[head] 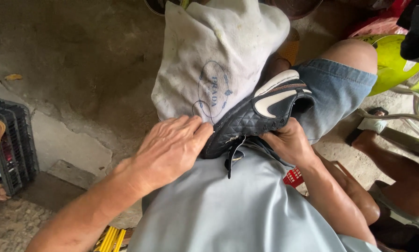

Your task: Hand-sewing the upper of a black sneaker to repair the seam using a needle and thread.

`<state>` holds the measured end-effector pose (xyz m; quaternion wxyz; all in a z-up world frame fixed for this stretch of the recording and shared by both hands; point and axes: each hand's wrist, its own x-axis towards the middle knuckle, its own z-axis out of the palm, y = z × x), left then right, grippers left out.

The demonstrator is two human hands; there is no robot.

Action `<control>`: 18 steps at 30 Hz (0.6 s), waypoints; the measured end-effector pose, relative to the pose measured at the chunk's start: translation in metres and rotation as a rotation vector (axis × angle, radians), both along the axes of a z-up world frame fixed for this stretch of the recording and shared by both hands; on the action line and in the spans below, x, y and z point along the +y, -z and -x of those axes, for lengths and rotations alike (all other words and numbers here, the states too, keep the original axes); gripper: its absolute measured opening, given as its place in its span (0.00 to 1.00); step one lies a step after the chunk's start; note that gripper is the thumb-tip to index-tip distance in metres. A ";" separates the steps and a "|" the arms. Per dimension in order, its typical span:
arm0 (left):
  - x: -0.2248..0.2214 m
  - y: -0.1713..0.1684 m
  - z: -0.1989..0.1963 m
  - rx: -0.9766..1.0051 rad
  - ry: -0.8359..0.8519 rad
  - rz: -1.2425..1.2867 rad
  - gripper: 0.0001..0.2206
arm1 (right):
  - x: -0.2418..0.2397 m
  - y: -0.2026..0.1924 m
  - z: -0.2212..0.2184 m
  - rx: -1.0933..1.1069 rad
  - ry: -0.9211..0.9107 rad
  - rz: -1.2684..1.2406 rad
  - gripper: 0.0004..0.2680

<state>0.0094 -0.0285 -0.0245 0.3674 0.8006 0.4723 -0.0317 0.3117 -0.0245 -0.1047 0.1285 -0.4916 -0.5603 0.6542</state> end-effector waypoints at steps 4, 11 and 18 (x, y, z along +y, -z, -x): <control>0.009 0.010 0.009 -0.005 0.065 -0.037 0.10 | 0.002 -0.007 0.006 0.041 0.035 0.010 0.03; 0.030 0.001 0.066 0.299 0.106 -0.067 0.41 | 0.006 -0.007 0.011 0.000 0.080 0.118 0.02; -0.016 0.013 0.132 0.329 -0.165 -0.182 0.37 | 0.007 -0.019 0.018 -0.112 -0.004 -0.056 0.03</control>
